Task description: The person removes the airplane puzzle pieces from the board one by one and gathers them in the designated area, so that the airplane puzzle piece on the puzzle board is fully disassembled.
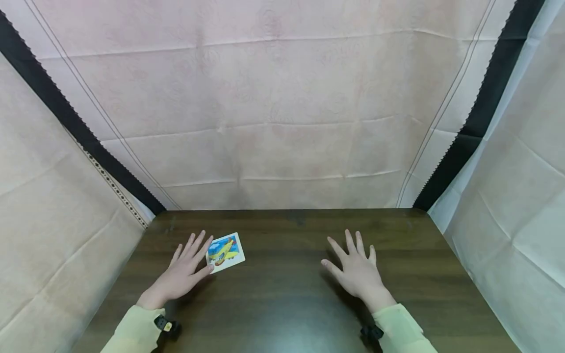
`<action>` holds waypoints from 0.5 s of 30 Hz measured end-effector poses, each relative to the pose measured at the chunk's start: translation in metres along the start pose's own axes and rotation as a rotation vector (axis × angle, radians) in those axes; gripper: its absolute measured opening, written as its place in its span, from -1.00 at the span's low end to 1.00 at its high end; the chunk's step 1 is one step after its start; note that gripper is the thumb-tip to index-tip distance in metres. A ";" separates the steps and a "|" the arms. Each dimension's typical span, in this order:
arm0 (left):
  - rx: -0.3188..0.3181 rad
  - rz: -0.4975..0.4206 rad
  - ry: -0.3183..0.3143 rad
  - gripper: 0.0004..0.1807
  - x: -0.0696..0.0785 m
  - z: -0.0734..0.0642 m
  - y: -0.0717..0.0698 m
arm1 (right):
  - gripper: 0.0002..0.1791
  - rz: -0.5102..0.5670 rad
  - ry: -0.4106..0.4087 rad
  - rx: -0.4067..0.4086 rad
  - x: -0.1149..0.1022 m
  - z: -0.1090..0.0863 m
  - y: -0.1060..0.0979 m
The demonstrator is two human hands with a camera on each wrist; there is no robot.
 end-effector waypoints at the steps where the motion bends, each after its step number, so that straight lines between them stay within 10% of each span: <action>1: 0.007 -0.024 -0.001 -0.11 0.002 0.000 0.000 | -0.16 0.019 0.004 0.009 -0.001 0.000 -0.001; 15: -0.073 -0.182 -0.152 -0.21 0.022 0.010 0.037 | -0.52 0.342 -0.001 0.164 -0.042 0.015 -0.007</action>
Point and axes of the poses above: each hand's wrist, its own z-axis towards the middle knuckle, its own y-axis out of the palm, x = y × z, the point moved 8 cm from there along z, towards the middle knuckle, and after that the axes turned 10 degrees about -z, right-handed, at the moved point
